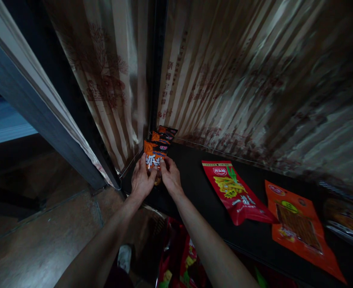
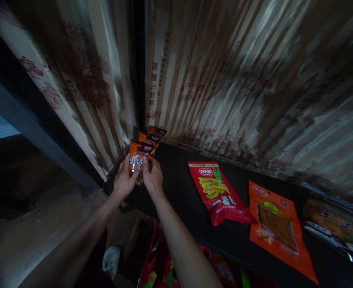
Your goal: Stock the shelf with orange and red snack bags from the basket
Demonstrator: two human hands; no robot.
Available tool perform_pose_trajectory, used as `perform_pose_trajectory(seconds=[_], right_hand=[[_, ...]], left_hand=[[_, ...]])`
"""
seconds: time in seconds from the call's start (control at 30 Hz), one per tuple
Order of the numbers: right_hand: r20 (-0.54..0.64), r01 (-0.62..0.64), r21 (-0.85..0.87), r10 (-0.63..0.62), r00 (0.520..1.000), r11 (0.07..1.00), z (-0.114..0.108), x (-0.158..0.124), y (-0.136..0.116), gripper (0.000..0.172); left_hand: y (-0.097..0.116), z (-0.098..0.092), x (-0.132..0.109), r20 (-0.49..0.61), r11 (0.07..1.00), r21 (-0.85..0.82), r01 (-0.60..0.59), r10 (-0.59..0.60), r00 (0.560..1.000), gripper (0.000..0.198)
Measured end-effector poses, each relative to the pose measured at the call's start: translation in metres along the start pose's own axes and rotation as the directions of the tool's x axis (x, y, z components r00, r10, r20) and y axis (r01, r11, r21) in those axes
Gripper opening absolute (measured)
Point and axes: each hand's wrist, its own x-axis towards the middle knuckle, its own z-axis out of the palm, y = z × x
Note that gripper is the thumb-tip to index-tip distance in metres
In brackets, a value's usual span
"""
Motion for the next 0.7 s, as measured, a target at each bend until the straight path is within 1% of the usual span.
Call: perform_pose_trajectory(seconds=[0.07,0.13,0.2,0.27,0.4,0.57,0.7], right_hand=[[0.018,-0.016,0.016,0.015,1.0,1.0,0.0,0.001,-0.001,0.04],[0.003,-0.027,0.037,0.027,1.0,0.999,-0.001,0.002,-0.002,0.043],[-0.04,-0.025,0.068,0.028,0.999,0.997,-0.001,0.005,-0.003,0.05],[-0.042,-0.026,0.105,0.03,0.999,0.994,0.0,0.007,-0.005,0.055],[0.037,-0.033,0.119,0.029,0.999,0.992,0.001,0.009,-0.008,0.052],[0.019,-0.053,0.119,0.051,0.999,0.991,0.001,0.009,-0.01,0.052],[0.008,-0.044,0.108,0.043,0.999,0.993,0.002,0.005,-0.009,0.053]], left_hand=[[-0.001,0.0,0.0,-0.01,1.0,0.012,-0.004,0.004,1.0,0.06],[-0.002,0.001,0.001,-0.024,1.0,0.024,-0.017,0.018,1.0,0.06],[-0.004,0.001,0.004,-0.034,0.999,0.022,-0.034,0.034,0.999,0.06],[-0.005,0.001,0.007,-0.032,0.999,0.0,-0.046,0.046,0.998,0.062],[-0.005,-0.003,0.014,0.022,0.999,-0.051,-0.018,0.019,1.0,0.064],[-0.005,-0.008,0.018,0.094,0.998,-0.058,-0.006,0.012,0.995,0.069],[-0.004,-0.01,0.017,0.108,1.0,-0.002,0.005,-0.005,0.994,0.071]])
